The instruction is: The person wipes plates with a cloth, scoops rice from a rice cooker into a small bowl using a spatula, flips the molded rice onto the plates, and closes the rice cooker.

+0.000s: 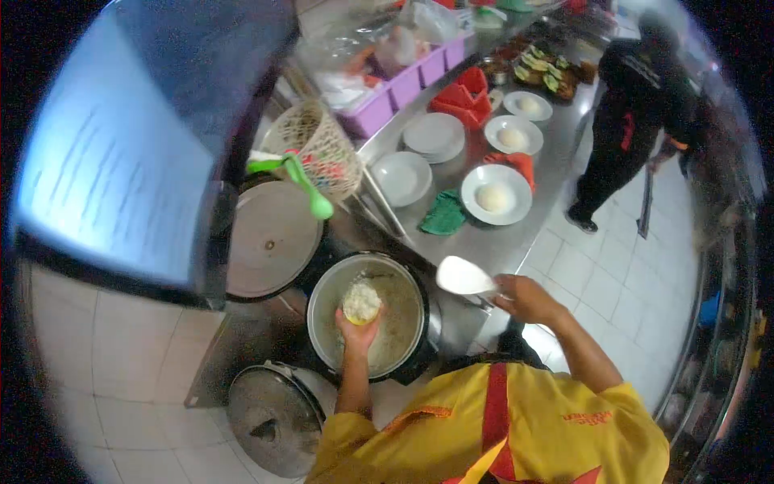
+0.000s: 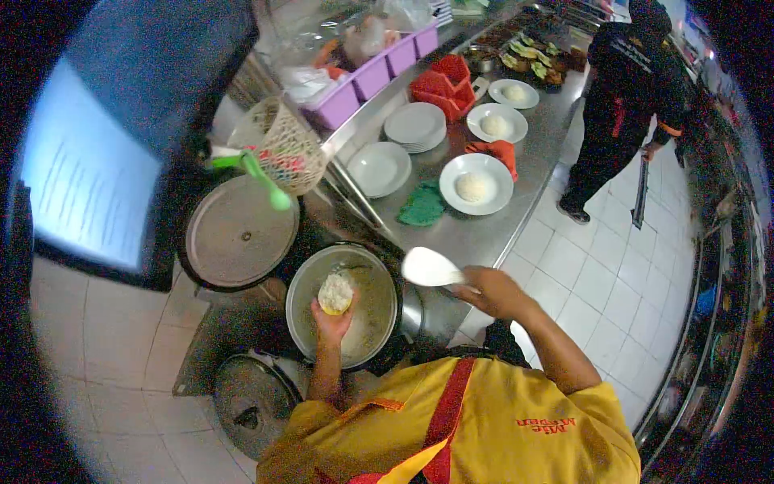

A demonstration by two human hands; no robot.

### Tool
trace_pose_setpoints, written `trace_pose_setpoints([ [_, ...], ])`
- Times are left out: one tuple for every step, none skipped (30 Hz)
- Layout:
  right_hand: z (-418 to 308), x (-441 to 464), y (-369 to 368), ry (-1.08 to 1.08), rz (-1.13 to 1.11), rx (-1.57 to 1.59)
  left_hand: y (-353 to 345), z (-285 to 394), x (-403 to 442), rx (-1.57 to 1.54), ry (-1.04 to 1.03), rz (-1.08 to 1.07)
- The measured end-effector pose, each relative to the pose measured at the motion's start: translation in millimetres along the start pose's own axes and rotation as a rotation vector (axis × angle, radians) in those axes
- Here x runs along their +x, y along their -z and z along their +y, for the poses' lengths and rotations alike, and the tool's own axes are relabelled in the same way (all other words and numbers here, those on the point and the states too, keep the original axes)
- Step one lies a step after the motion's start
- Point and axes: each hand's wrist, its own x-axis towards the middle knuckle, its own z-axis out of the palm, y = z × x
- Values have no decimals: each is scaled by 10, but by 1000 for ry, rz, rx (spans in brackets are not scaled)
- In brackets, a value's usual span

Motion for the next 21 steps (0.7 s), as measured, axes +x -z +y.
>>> trace_pose_setpoints([
  [-69,157,-154,83,-58,-13,26,5,-13,-7,-13,-6],
  [-118,314,-353,146,-80,27,71,6,3,-25,-47,-54],
  [-209,467,-533,144,-141,6,82,-6,13,-41,-76,-104],
  [-370,564,-653,269,-140,-3,55,-26,-5,-43,-78,-114],
  [-487,694,-839,237,-165,18,-18,-57,-62,-38,-109,-131],
  [-720,745,-922,228,-100,-17,-100,-106,-161,-33,-141,-145],
  [-762,826,-1134,179,-74,-10,-289,-180,-297,47,-201,-121],
  [-752,899,-1364,131,-50,-3,-311,-183,-326,45,-205,-125],
  [-795,900,-1509,138,-56,-3,-295,-167,-379,73,-151,-134],
  [-834,915,-1644,83,-79,-52,-288,-155,-406,101,-99,-145],
  [-888,912,-1739,27,-99,-100,-391,-205,-410,98,-139,-63],
  [-955,889,-1787,33,-103,-103,-352,-211,-376,94,-145,-63],
  [-1014,861,-1818,48,-176,-196,-309,-206,-311,129,-167,-52],
  [-1068,832,-1853,60,-248,-287,-309,-182,-302,166,-186,-41],
  [-1091,818,-1908,58,-244,-289,-293,-148,-309,175,-163,-36],
  [-1080,810,-1952,108,-159,-235,-279,-165,-309,169,-161,-40],
  [-1067,790,-2008,156,-76,-176,-330,-198,-373,150,-198,17],
  [-1034,823,-2024,154,-71,-183,-385,-211,-383,131,-235,66],
  [-993,843,-2040,185,-104,-211,-367,-206,-399,129,-229,63],
  [-970,849,-2052,215,-140,-237,-314,-192,-409,124,-226,60],
  [-1045,878,-1950,213,-140,-245,-261,-188,-383,115,-226,55],
])
